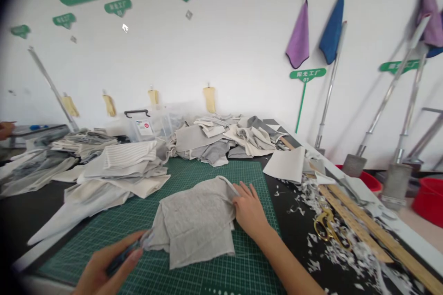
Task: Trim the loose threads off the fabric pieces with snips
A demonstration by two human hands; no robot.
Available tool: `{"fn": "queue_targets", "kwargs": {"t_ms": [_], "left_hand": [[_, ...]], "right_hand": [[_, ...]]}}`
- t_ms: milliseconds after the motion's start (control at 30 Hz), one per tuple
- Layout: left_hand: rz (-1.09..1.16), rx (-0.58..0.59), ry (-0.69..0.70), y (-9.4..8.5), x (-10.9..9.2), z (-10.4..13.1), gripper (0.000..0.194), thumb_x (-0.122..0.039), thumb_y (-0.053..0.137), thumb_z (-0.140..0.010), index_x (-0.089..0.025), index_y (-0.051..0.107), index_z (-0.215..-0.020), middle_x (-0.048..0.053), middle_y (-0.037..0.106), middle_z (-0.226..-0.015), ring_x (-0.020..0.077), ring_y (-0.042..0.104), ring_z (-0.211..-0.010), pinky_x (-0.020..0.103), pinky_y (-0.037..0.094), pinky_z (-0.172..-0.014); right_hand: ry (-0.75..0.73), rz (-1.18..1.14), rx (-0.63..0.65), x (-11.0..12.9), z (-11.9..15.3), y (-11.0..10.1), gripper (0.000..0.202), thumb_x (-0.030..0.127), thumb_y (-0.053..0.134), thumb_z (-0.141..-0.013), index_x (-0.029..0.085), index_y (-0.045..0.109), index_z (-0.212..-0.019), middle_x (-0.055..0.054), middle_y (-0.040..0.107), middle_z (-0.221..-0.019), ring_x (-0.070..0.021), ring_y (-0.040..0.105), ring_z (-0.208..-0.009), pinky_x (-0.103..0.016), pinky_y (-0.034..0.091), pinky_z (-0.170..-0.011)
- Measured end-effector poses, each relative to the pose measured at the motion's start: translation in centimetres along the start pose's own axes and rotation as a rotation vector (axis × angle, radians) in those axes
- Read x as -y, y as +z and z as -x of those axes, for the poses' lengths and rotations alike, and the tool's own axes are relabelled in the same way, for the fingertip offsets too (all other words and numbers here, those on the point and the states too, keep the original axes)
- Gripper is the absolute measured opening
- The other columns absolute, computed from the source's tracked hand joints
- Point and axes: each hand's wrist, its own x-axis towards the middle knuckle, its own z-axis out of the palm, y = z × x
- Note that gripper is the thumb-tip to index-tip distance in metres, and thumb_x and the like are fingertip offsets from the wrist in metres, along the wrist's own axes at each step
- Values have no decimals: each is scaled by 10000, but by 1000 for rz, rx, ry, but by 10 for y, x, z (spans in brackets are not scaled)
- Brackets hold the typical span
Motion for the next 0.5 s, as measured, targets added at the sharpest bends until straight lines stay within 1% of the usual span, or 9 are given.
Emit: {"fn": "queue_targets", "kwargs": {"t_ms": [67, 100, 167, 200, 267, 333, 400, 433, 500], "left_hand": [[32, -13, -6, 10, 0, -39, 331, -413, 625, -850, -230, 711, -1111, 14, 739, -1057, 223, 697, -968, 256, 566, -833], [56, -7, -6, 17, -3, -59, 349, -416, 605, -866, -219, 697, -1139, 25, 716, -1127, 230, 676, -1024, 277, 551, -877], [92, 39, 23, 36, -10, -100, 379, -429, 559, -894, -205, 675, -1177, 40, 691, -1181, 236, 651, -1069, 301, 539, -897], [93, 84, 46, 48, -13, -118, 392, -437, 537, -905, -201, 667, -1190, 44, 694, -1175, 233, 652, -1055, 303, 540, -884], [81, 178, 100, 74, -11, -148, 409, -443, 508, -917, -194, 660, -1204, 49, 709, -1138, 222, 667, -986, 307, 537, -865], [70, 217, 111, 100, 1, -165, 414, -448, 490, -922, -187, 668, -1190, 53, 717, -1118, 223, 669, -964, 318, 528, -873], [95, 190, 69, 121, 23, -170, 420, -457, 480, -923, -179, 682, -1165, 63, 711, -1134, 234, 659, -1014, 332, 513, -908], [121, 169, 38, 128, 35, -169, 421, -461, 487, -920, -176, 684, -1158, 67, 705, -1149, 238, 650, -1046, 338, 503, -931], [184, 147, -22, 136, 55, -165, 420, -460, 505, -914, -173, 674, -1170, 70, 686, -1188, 241, 632, -1094, 353, 484, -967]], "right_hand": [[60, 6, -43, -12, 4, -11, 332, 53, 431, -808, 203, 724, -856, -52, 597, -1315, -278, 439, -1323, -546, 224, -1143], [89, -10, -84, -15, 4, -16, 372, 39, 418, -797, 205, 717, -944, -58, 603, -1305, -270, 466, -1299, -549, 235, -1138], [124, -70, -194, -15, 1, -22, 467, 38, 411, -791, 207, 648, -1156, -69, 595, -1308, -249, 509, -1251, -540, 253, -1137], [131, -108, -244, -13, 0, -23, 494, 55, 419, -798, 209, 603, -1230, -73, 591, -1310, -243, 525, -1230, -530, 262, -1138], [128, -189, -287, -7, -2, -22, 477, 116, 438, -833, 220, 563, -1282, -73, 595, -1300, -241, 541, -1207, -515, 282, -1137], [125, -271, -260, -1, -1, -17, 429, 182, 454, -869, 239, 566, -1279, -66, 605, -1283, -244, 542, -1206, -508, 300, -1133], [139, -341, -193, 2, 2, -9, 398, 230, 478, -883, 251, 579, -1268, -61, 604, -1284, -245, 534, -1217, -502, 294, -1140], [153, -371, -153, 3, 3, -6, 384, 251, 500, -881, 251, 592, -1254, -60, 603, -1287, -247, 530, -1222, -498, 288, -1146], [186, -412, -77, 2, 5, 0, 370, 292, 539, -871, 241, 616, -1229, -64, 595, -1302, -252, 521, -1235, -490, 276, -1155]]}}
